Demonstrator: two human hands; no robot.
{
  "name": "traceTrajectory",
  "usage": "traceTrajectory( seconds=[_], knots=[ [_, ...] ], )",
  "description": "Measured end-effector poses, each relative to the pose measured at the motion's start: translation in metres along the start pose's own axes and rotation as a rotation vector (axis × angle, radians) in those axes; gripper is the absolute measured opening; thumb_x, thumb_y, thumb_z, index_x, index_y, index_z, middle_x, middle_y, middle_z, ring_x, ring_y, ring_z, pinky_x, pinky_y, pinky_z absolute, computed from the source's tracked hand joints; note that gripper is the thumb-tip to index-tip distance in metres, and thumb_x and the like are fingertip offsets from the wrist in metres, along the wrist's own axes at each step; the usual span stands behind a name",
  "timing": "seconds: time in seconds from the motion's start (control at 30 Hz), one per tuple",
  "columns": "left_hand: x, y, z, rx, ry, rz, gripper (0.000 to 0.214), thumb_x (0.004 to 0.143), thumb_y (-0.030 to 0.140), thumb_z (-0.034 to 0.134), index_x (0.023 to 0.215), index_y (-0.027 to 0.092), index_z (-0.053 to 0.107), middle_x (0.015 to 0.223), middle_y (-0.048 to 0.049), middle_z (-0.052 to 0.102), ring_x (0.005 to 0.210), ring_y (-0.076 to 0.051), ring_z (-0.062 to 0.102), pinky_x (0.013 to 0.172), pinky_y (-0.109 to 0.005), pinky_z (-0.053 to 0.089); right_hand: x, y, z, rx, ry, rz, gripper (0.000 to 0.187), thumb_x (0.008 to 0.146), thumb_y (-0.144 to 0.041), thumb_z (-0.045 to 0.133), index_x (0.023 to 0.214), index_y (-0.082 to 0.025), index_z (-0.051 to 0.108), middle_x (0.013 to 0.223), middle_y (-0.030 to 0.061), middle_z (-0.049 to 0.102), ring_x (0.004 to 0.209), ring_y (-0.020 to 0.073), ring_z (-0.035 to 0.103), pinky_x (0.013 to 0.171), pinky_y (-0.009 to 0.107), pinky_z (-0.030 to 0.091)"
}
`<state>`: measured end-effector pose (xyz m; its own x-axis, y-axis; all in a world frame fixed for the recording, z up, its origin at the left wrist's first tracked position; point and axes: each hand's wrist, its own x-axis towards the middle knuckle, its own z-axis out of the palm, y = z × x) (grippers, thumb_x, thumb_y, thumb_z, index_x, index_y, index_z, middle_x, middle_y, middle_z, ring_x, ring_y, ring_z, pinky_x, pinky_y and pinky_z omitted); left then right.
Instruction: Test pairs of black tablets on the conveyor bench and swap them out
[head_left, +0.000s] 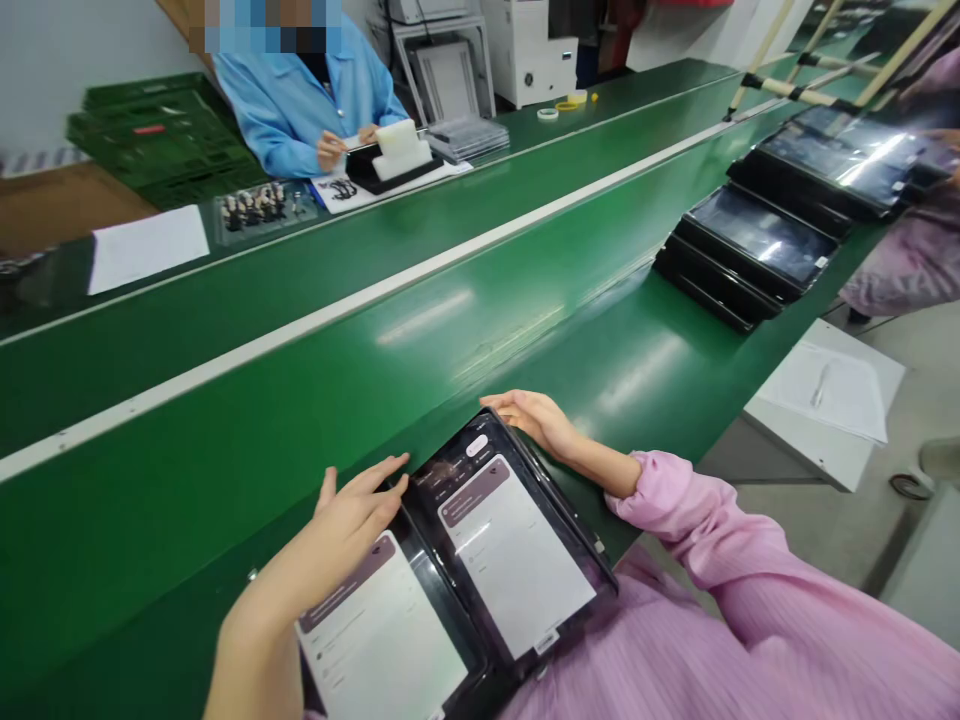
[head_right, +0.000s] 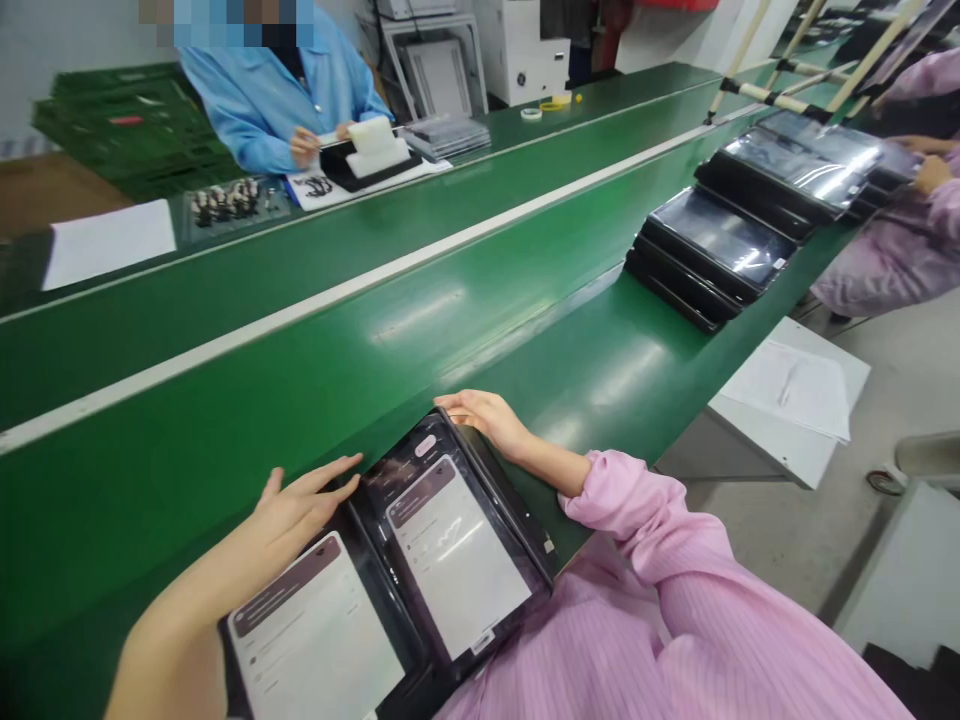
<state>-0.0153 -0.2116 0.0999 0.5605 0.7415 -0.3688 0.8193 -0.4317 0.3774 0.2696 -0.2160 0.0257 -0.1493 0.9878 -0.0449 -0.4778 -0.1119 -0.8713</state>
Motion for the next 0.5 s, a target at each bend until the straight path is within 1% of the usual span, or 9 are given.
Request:
traceTrajectory(
  seconds=[0.03,0.1,0.17,0.23,0.27,0.33,0.4,0.43,0.5],
  knots=[
    [0.0,-0.005,0.001,0.015,0.019,-0.015,0.071,0.096,0.065,0.018,0.114,0.026,0.074,0.151,-0.0089,0.047,0.139,-0.037,0.043,0.116,-0.071,0.007,0.001,0.0,-0.001,0.014,-0.019,0.012,0.059,0.074,-0.076,0.065,0.089,-0.019,0.07,0.108,0.0096,0.069,0.097,0.0237,0.063,0.092,0.038,0.048],
    [0.001,-0.016,0.002,0.046,0.046,-0.057,0.071,0.094,0.068,0.019,0.12,0.029,0.072,0.151,-0.0081,0.047,0.139,-0.038,0.043,0.116,-0.07,0.011,0.003,-0.001,-0.005,-0.114,-0.029,-0.023,0.059,0.077,-0.078,0.061,0.087,-0.02,0.069,0.114,0.0102,0.067,0.103,0.025,0.061,0.097,0.04,0.045],
    [0.002,-0.028,0.0,0.041,0.041,-0.097,0.071,0.092,0.071,0.021,0.128,0.031,0.067,0.148,-0.0069,0.051,0.137,-0.037,0.046,0.117,-0.065,0.022,0.003,-0.004,-0.009,-0.416,0.006,-0.111,0.055,0.086,-0.073,0.055,0.089,-0.02,0.07,0.117,0.0102,0.064,0.112,0.0261,0.057,0.104,0.043,0.039],
    [0.002,-0.038,-0.004,-0.016,0.004,-0.108,0.075,0.088,0.074,0.027,0.138,0.028,0.058,0.145,-0.0069,0.054,0.133,-0.034,0.052,0.114,-0.055,0.036,0.002,-0.008,-0.012,-0.763,0.056,-0.209,0.047,0.095,-0.062,0.049,0.096,-0.021,0.071,0.122,0.0106,0.061,0.12,0.0262,0.051,0.108,0.045,0.033],
    [0.002,-0.042,-0.006,-0.053,-0.019,-0.1,0.078,0.087,0.075,0.031,0.142,0.025,0.053,0.145,-0.0071,0.054,0.13,-0.033,0.054,0.112,-0.05,0.041,0.001,-0.009,-0.012,-0.91,0.055,-0.253,0.043,0.099,-0.056,0.046,0.099,-0.021,0.072,0.127,0.0106,0.058,0.123,0.0264,0.047,0.109,0.046,0.031],
    [0.0,-0.047,-0.011,-0.108,-0.06,-0.069,0.081,0.085,0.072,0.04,0.148,0.021,0.045,0.146,-0.0071,0.052,0.129,-0.031,0.056,0.109,-0.043,0.045,-0.002,-0.011,-0.012,-1.11,-0.031,-0.323,0.039,0.103,-0.044,0.042,0.098,-0.025,0.076,0.135,0.0088,0.054,0.126,0.0273,0.042,0.109,0.049,0.03],
    [-0.001,-0.047,-0.014,-0.126,-0.071,-0.051,0.078,0.085,0.065,0.045,0.149,0.021,0.043,0.149,-0.0056,0.05,0.13,-0.031,0.055,0.109,-0.042,0.045,-0.005,-0.012,-0.011,-1.221,-0.155,-0.38,0.038,0.101,-0.036,0.044,0.092,-0.027,0.079,0.14,0.0062,0.051,0.126,0.0297,0.04,0.107,0.052,0.03],
    [-0.001,-0.047,-0.015,-0.135,-0.071,-0.055,0.076,0.085,0.062,0.046,0.149,0.022,0.043,0.149,-0.0048,0.05,0.13,-0.03,0.055,0.109,-0.041,0.044,-0.006,-0.013,-0.011,-1.258,-0.19,-0.4,0.037,0.1,-0.034,0.045,0.089,-0.028,0.08,0.142,0.0054,0.051,0.126,0.0313,0.04,0.106,0.054,0.029],
    [-0.002,-0.045,-0.018,-0.165,-0.079,-0.074,0.073,0.086,0.057,0.046,0.151,0.024,0.04,0.145,-0.0043,0.055,0.128,-0.028,0.057,0.107,-0.04,0.045,-0.007,-0.014,-0.013,-1.293,-0.2,-0.434,0.036,0.098,-0.035,0.047,0.087,-0.029,0.081,0.143,0.0054,0.049,0.126,0.0339,0.039,0.105,0.057,0.029]
  ],
)
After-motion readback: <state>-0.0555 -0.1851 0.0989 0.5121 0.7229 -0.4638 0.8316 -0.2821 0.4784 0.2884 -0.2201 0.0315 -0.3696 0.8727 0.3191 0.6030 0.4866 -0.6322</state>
